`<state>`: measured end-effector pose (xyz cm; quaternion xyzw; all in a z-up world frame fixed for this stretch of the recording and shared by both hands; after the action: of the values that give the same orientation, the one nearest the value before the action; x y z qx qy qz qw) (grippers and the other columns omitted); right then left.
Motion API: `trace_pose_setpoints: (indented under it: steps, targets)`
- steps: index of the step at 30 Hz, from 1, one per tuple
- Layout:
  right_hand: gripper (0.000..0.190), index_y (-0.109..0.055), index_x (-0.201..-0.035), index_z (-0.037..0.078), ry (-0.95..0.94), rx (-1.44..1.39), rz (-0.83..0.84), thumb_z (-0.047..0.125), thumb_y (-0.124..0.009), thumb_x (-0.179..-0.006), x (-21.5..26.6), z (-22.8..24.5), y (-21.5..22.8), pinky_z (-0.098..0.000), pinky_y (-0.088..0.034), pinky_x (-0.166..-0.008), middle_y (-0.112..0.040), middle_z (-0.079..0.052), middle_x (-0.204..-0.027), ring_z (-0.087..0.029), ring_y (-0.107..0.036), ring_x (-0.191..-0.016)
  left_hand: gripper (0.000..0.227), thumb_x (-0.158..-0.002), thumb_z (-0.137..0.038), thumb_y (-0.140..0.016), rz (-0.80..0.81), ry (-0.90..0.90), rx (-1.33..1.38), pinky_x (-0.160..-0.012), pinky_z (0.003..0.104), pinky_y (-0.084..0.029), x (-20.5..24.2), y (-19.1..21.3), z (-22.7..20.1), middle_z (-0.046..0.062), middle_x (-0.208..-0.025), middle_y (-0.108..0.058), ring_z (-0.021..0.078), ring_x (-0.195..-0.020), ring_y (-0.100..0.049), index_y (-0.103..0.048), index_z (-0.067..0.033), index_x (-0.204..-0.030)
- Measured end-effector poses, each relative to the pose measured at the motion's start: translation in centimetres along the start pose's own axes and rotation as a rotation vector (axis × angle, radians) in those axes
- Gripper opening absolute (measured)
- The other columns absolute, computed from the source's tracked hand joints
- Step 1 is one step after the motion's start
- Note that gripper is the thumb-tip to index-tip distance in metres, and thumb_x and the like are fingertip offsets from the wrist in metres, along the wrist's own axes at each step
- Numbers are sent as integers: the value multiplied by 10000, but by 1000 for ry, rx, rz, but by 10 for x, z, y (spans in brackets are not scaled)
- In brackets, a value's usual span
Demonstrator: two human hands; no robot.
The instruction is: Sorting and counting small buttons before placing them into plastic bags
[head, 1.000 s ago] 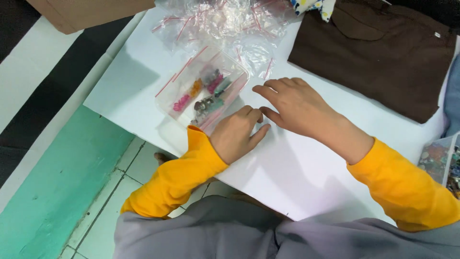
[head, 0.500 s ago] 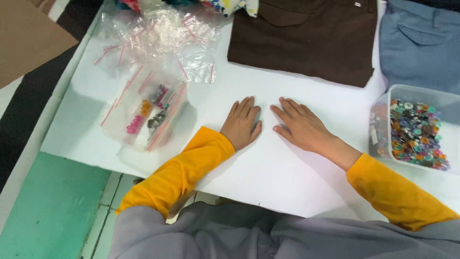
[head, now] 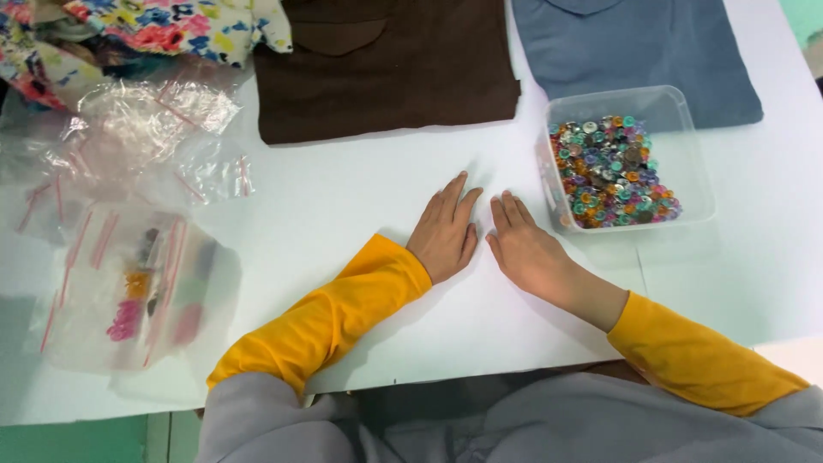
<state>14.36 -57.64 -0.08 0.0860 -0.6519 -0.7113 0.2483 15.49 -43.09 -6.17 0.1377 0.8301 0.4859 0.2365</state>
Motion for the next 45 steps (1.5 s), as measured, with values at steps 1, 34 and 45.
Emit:
trace_pose_setpoints:
  steps: [1,34,45]
  targets:
    - [562,-371,-1522,-92,-16,-5,0,235,-399,-1066,7,-5,-2,-442,-494,-1067,-396,-354,-1524,-423,-453,-1404,568,-1023,-167,-427,10,-13,5,-1232,555,-297,-6,-4,-4,303,-1606,-276,430,-1507,-333,-274,-42,-1555]
    - [837,-421,-1497,131,-327,-337,121,258,-869,-801,-11,-209,58,-629,-505,-1009,-458,-363,-1350,-559,-566,-1226,218,-800,-141,-748,293,-83,-162,-685,445,-604,-220,-83,-58,55,-834,-673,285,-765,-732,-687,-103,-1006]
    - [209,-666,-1162,-34,-194,-768,-205,-14,-679,-954,4,-222,72,-412,-635,-669,-681,-302,-962,-367,-698,-961,199,-1028,-193,-526,192,-120,11,-702,487,-626,-211,-45,-68,139,-907,-734,339,-796,-768,-485,-127,-1211]
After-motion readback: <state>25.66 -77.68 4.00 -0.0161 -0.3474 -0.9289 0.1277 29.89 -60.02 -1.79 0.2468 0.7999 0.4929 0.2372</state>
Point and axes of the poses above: each hand's wrist, its own x-axis away from the middle knuckle, its own y-axis out of the back of the hand, z = x × y, the point moved 3 cm from there along -x, towards the middle knuckle
